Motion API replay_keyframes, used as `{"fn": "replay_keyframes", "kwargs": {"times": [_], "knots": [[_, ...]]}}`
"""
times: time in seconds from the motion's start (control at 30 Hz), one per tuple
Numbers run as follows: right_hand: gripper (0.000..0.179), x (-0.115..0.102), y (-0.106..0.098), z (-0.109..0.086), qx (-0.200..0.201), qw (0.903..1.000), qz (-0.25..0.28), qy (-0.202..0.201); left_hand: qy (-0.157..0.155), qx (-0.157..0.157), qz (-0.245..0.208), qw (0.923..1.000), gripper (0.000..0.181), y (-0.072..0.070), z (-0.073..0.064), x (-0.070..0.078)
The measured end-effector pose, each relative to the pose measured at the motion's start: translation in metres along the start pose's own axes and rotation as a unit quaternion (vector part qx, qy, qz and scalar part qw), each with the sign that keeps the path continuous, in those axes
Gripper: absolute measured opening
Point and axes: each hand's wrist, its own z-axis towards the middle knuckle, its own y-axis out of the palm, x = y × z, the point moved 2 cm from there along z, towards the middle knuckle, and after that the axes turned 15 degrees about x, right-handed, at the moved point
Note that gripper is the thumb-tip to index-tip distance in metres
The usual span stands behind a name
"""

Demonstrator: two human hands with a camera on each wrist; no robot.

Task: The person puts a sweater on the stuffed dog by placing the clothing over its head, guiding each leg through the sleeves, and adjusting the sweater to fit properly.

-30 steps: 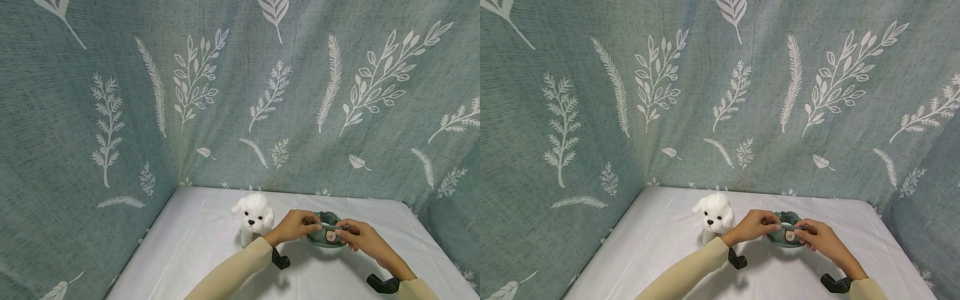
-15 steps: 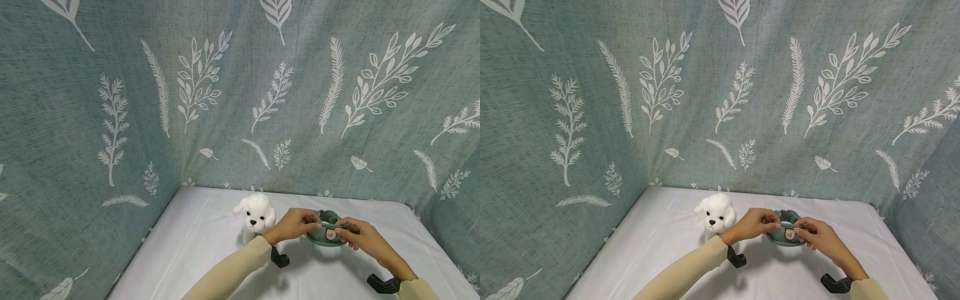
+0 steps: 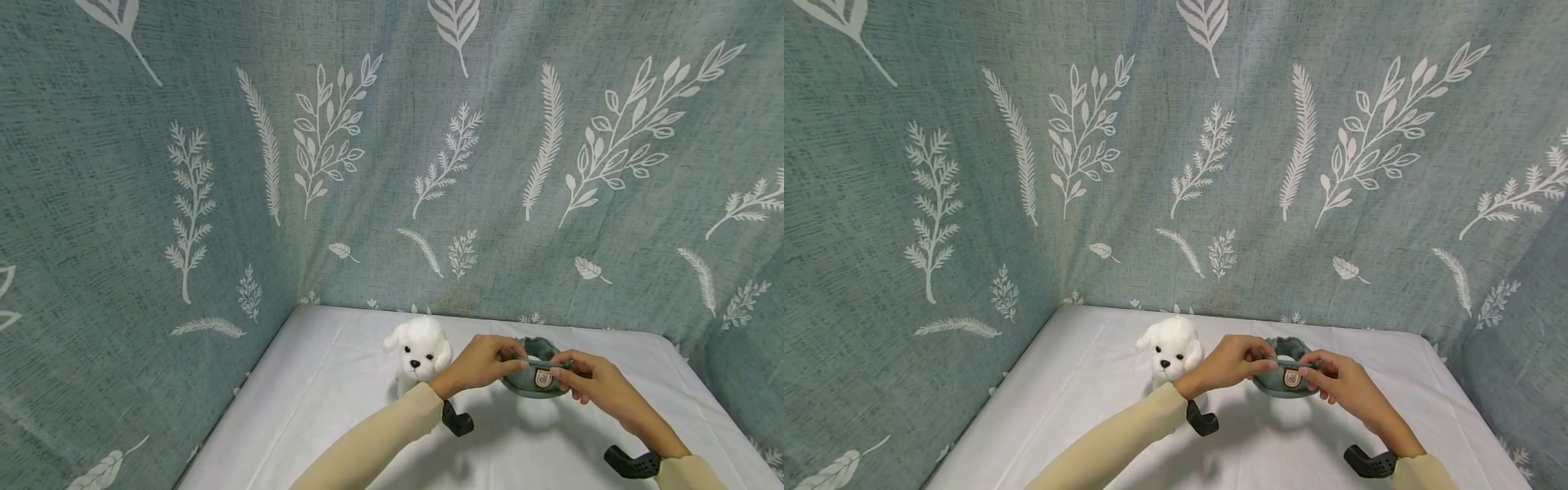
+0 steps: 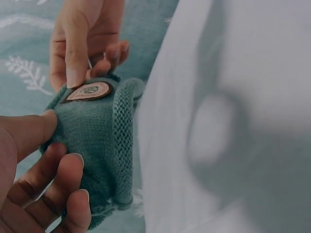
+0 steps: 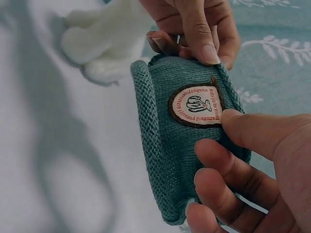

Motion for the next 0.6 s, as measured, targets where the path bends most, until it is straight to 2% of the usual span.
{"fn": "replay_keyframes", "kwargs": {"times": [0.6], "knots": [[0.045, -0.018, -0.004, 0.001, 0.001, 0.9992, 0.006, -0.039, 0.016, 0.002, 0.014, 0.9998, 0.018, -0.02, -0.001, 0.015]]}}
